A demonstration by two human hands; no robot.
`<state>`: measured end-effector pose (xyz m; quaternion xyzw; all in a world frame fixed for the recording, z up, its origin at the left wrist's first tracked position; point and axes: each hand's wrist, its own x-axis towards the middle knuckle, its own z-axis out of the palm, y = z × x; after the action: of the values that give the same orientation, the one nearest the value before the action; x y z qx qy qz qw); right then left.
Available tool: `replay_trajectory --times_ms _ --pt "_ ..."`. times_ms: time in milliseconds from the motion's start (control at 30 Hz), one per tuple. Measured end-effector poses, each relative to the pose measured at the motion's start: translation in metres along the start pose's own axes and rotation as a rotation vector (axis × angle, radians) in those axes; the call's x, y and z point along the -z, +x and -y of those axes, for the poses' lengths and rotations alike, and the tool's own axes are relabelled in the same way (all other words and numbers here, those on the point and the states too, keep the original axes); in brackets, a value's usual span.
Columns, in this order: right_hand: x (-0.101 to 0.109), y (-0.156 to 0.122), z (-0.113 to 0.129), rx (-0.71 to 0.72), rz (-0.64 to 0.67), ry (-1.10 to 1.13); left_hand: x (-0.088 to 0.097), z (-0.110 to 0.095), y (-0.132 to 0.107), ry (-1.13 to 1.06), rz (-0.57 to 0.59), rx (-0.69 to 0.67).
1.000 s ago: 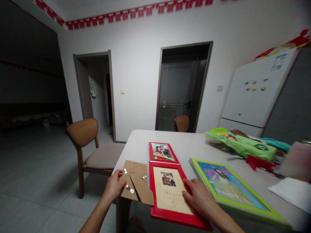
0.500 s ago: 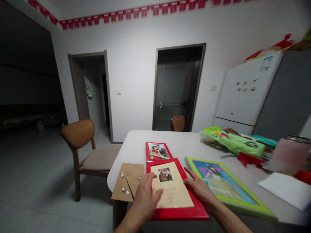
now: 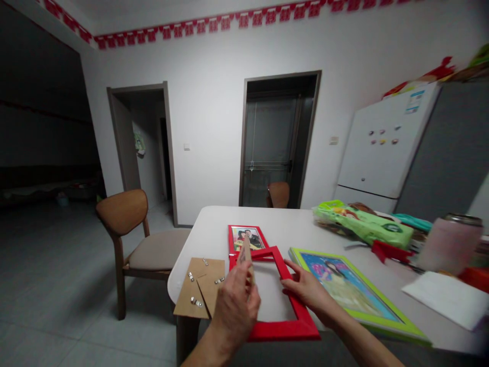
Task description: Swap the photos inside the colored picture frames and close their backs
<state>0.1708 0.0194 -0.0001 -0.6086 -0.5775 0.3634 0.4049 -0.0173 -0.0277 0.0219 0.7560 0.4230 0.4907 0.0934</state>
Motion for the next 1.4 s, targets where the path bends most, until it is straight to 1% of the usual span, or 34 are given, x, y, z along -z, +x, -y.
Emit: replay_trajectory --times_ms 67,100,167,267,333,400,500,600,733,800,867,900,967,1033,1100,1167,1233,1300,1400 --pt "0.002 0.007 -0.012 0.045 -0.070 -0.290 0.018 0.015 -0.004 -0.021 -0.106 0.167" --pt "0.002 0.009 -0.017 0.080 -0.099 -0.414 0.027 0.025 -0.008 -0.030 -0.137 0.250" --pt "0.000 0.011 -0.026 0.144 -0.132 -0.597 0.039 0.046 -0.018 -0.047 -0.150 0.377" --pt "-0.007 0.008 -0.034 0.173 -0.103 -0.763 0.043 0.074 -0.038 -0.015 -0.107 0.467" --pt "-0.011 0.006 -0.037 0.168 -0.081 -0.843 0.039 0.085 -0.048 0.041 -0.065 0.489" --pt "-0.014 0.005 -0.040 0.173 -0.077 -0.906 0.035 0.091 -0.054 0.108 -0.025 0.490" --pt "-0.015 0.005 -0.042 0.190 -0.076 -0.958 0.032 0.091 -0.056 0.221 0.026 0.439" --pt "-0.015 0.006 -0.045 0.202 -0.073 -0.962 0.034 0.089 -0.056 0.308 0.070 0.378" --pt "-0.016 0.006 -0.045 0.256 -0.127 -0.942 0.036 0.090 -0.056 0.356 0.082 0.341" --pt "-0.019 0.005 -0.042 0.303 -0.185 -0.888 0.037 0.090 -0.056 0.368 0.078 0.329" --pt "-0.024 0.002 -0.037 0.335 -0.208 -0.770 0.038 0.091 -0.056 0.368 0.078 0.320" --pt "-0.028 0.001 -0.034 0.334 -0.193 -0.690 0.038 0.091 -0.056 0.362 0.078 0.317" --pt "-0.038 0.000 -0.027 0.302 -0.122 -0.514 0.039 0.091 -0.055 0.349 0.079 0.317" --pt "-0.051 0.000 -0.022 0.235 -0.042 -0.339 0.040 0.091 -0.055 0.336 0.072 0.317" --pt "-0.063 0.003 -0.020 0.131 0.027 -0.163 0.040 0.089 -0.055 0.315 0.060 0.303" --pt "-0.074 0.008 -0.018 0.007 0.076 0.005 0.039 0.086 -0.055 0.286 0.055 0.269" --pt "-0.082 0.013 -0.016 -0.105 0.098 0.152 0.035 0.082 -0.055 0.253 0.066 0.222" --pt "-0.086 0.016 -0.012 -0.180 0.135 0.275 0.028 0.076 -0.055 0.217 0.104 0.175" --pt "-0.087 0.016 -0.001 -0.216 0.254 0.397 0.016 0.065 -0.055 0.165 0.230 0.112"
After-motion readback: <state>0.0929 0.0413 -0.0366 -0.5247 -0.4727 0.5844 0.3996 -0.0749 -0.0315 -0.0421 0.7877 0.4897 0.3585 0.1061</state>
